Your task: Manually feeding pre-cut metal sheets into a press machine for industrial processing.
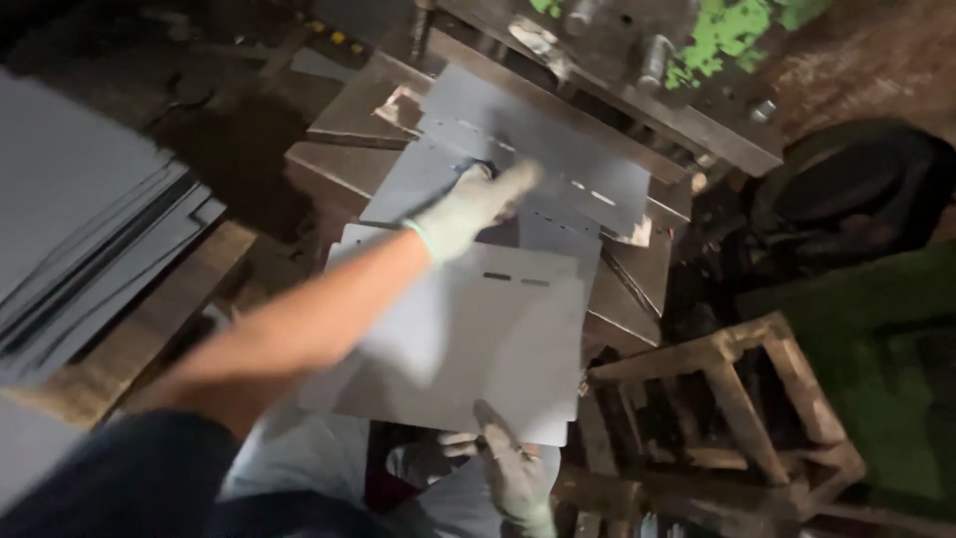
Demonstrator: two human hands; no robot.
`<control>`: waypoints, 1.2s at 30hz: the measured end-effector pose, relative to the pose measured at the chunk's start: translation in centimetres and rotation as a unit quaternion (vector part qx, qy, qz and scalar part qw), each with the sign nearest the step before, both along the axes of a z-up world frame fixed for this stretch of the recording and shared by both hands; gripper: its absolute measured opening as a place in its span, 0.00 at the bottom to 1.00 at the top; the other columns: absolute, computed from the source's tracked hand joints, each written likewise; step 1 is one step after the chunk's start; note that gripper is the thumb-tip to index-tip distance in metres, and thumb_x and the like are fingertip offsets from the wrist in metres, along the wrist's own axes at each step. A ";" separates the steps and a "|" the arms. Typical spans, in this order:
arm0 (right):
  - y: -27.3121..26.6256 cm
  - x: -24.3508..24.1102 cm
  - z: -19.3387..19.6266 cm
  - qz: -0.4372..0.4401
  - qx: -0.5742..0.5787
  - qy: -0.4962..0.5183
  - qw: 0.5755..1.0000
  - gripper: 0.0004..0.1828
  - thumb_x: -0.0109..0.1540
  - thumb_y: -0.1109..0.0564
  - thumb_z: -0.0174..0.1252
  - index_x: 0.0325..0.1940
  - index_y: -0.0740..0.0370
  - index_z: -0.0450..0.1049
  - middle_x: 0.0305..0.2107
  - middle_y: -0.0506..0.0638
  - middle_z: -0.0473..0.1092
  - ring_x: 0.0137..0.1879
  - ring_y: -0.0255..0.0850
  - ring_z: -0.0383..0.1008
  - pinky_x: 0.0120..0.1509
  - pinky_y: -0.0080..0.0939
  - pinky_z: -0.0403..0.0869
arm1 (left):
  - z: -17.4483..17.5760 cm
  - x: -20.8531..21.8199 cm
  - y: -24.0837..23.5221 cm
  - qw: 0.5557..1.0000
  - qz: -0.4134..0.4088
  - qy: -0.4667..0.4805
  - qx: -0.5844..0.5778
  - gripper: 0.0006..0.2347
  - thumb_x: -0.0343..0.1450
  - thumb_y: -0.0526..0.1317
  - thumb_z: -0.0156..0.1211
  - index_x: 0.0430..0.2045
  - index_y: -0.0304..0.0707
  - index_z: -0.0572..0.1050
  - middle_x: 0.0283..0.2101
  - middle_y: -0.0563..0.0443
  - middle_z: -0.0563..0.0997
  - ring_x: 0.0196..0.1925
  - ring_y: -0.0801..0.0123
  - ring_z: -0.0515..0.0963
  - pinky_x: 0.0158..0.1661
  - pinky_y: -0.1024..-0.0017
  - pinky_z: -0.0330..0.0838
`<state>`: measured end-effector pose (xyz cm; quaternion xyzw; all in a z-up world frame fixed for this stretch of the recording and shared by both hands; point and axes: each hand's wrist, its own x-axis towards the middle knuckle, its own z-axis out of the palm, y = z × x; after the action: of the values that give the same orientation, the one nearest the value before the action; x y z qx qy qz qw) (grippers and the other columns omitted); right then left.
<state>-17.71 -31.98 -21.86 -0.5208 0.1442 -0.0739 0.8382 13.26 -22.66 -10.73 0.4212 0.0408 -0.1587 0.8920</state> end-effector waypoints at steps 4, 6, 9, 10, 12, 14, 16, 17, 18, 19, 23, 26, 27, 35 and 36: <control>-3.9 3.5 4.4 0.066 -0.082 0.096 0.990 0.41 0.58 0.57 0.61 0.74 0.57 0.52 0.53 0.59 0.73 0.34 0.51 0.81 0.37 0.48 0.80 | 4.0 -1.0 9.7 0.727 -0.339 -0.344 0.488 0.27 0.67 0.58 0.63 0.37 0.21 0.81 0.35 0.40 0.82 0.36 0.65 0.79 0.37 0.70 0.73; -3.9 7.8 10.2 0.085 -0.120 0.148 0.978 0.41 0.61 0.54 0.62 0.75 0.57 0.51 0.53 0.62 0.74 0.32 0.49 0.79 0.38 0.46 0.76 | 5.2 -2.1 13.3 0.695 -0.373 -0.303 0.534 0.26 0.67 0.55 0.63 0.33 0.20 0.82 0.29 0.41 0.84 0.30 0.66 0.80 0.30 0.68 0.74; -4.2 15.2 13.8 0.034 -0.096 0.029 0.994 0.34 0.68 0.34 0.42 0.73 0.53 0.63 0.47 0.48 0.76 0.34 0.33 0.73 0.40 0.36 0.74 | 6.1 -4.7 17.3 0.881 -0.247 -0.171 0.365 0.20 0.66 0.47 0.65 0.29 0.18 0.83 0.25 0.46 0.84 0.23 0.72 0.80 0.23 0.72 0.72; -5.3 18.0 13.0 0.009 -0.071 0.033 0.997 0.35 0.69 0.33 0.39 0.70 0.57 0.66 0.43 0.49 0.75 0.36 0.35 0.73 0.43 0.38 0.76 | 6.3 -5.8 18.0 0.918 -0.180 -0.142 0.322 0.17 0.67 0.45 0.64 0.29 0.20 0.83 0.24 0.48 0.83 0.22 0.74 0.79 0.22 0.73 0.70; -8.6 22.5 9.5 -0.018 -0.047 0.033 0.998 0.37 0.69 0.32 0.37 0.67 0.62 0.68 0.38 0.51 0.73 0.37 0.37 0.74 0.45 0.40 0.78 | 6.3 -7.0 18.4 0.948 -0.114 -0.117 0.273 0.15 0.69 0.43 0.64 0.30 0.22 0.82 0.24 0.50 0.82 0.22 0.76 0.78 0.21 0.74 0.68; -12.3 26.2 3.5 0.034 0.005 -0.085 0.996 0.24 0.73 0.44 0.46 0.62 0.67 0.62 0.46 0.58 0.75 0.47 0.44 0.76 0.55 0.45 0.78 | 5.6 -7.3 18.3 0.982 -0.021 -0.081 0.171 0.12 0.73 0.42 0.64 0.31 0.28 0.82 0.23 0.54 0.79 0.19 0.77 0.71 0.18 0.75 0.60; -10.0 22.9 3.3 -0.009 -0.001 -0.035 0.999 0.28 0.71 0.41 0.46 0.62 0.67 0.66 0.43 0.54 0.75 0.44 0.42 0.74 0.49 0.43 0.74 | 4.5 -6.9 16.2 0.991 0.000 -0.078 0.113 0.10 0.74 0.41 0.64 0.30 0.30 0.81 0.24 0.55 0.77 0.20 0.76 0.70 0.21 0.74 0.63; -9.1 21.0 3.2 -0.058 -0.004 0.014 0.998 0.32 0.70 0.37 0.45 0.63 0.67 0.70 0.40 0.50 0.75 0.41 0.40 0.72 0.42 0.40 0.71 | 3.9 -6.7 15.1 0.995 0.015 -0.076 0.058 0.08 0.74 0.39 0.65 0.29 0.32 0.79 0.24 0.56 0.75 0.21 0.75 0.70 0.25 0.74 0.65; -7.0 18.5 2.9 -0.052 -0.009 0.018 0.998 0.32 0.70 0.37 0.45 0.63 0.67 0.70 0.40 0.50 0.75 0.41 0.40 0.72 0.42 0.40 0.71 | 3.7 -6.1 12.8 0.996 0.021 -0.072 0.054 0.08 0.74 0.39 0.65 0.29 0.32 0.79 0.24 0.56 0.75 0.21 0.75 0.70 0.25 0.74 0.65; -5.1 16.3 2.7 -0.050 -0.006 -0.016 0.999 0.31 0.69 0.40 0.48 0.62 0.69 0.70 0.43 0.55 0.75 0.44 0.44 0.74 0.47 0.43 0.74 | 3.7 -4.8 10.5 0.998 0.033 -0.042 0.016 0.06 0.71 0.37 0.64 0.31 0.33 0.77 0.29 0.54 0.76 0.26 0.73 0.73 0.32 0.70 0.73; -1.4 10.8 -0.2 -0.025 0.039 -0.017 0.999 0.26 0.67 0.45 0.48 0.64 0.61 0.68 0.45 0.63 0.74 0.49 0.50 0.77 0.53 0.46 0.78 | -5.3 2.6 -1.6 0.991 0.017 -0.128 -0.015 0.13 0.71 0.36 0.59 0.47 0.31 0.69 0.44 0.45 0.75 0.43 0.60 0.79 0.47 0.59 0.82; -0.9 9.8 -2.2 -0.003 0.076 -0.057 0.995 0.23 0.72 0.53 0.48 0.56 0.81 0.66 0.46 0.70 0.75 0.49 0.57 0.78 0.52 0.50 0.78 | -3.4 0.6 -6.4 0.995 0.012 -0.104 -0.007 0.16 0.73 0.38 0.57 0.52 0.28 0.64 0.50 0.39 0.71 0.51 0.52 0.78 0.50 0.55 0.83; -0.8 10.2 -2.4 -0.009 0.078 -0.062 0.995 0.23 0.72 0.53 0.48 0.56 0.81 0.66 0.46 0.70 0.75 0.49 0.57 0.78 0.52 0.50 0.78 | -2.2 0.5 -6.3 0.994 0.006 -0.108 -0.006 0.16 0.73 0.38 0.57 0.52 0.28 0.64 0.50 0.39 0.71 0.51 0.52 0.78 0.50 0.55 0.83; 0.5 10.6 -2.1 -0.029 -0.005 -0.010 1.000 0.24 0.68 0.48 0.49 0.60 0.70 0.69 0.44 0.64 0.78 0.46 0.50 0.81 0.47 0.44 0.80 | 0.0 -0.2 -5.4 0.996 0.008 0.052 -0.067 0.21 0.71 0.40 0.57 0.51 0.31 0.55 0.52 0.36 0.68 0.51 0.45 0.77 0.42 0.52 0.83; 0.4 11.0 -2.8 -0.029 -0.004 -0.009 1.000 0.24 0.68 0.48 0.49 0.60 0.70 0.69 0.44 0.64 0.78 0.46 0.50 0.81 0.47 0.44 0.80 | -0.4 -0.3 -5.7 0.996 0.009 0.053 -0.065 0.21 0.71 0.40 0.57 0.51 0.31 0.55 0.52 0.36 0.68 0.51 0.45 0.77 0.42 0.52 0.83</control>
<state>-6.74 -31.57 -24.71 -0.5189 0.1513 -0.1030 0.8350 12.95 -28.38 -11.13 0.3527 0.0813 -0.1755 0.9155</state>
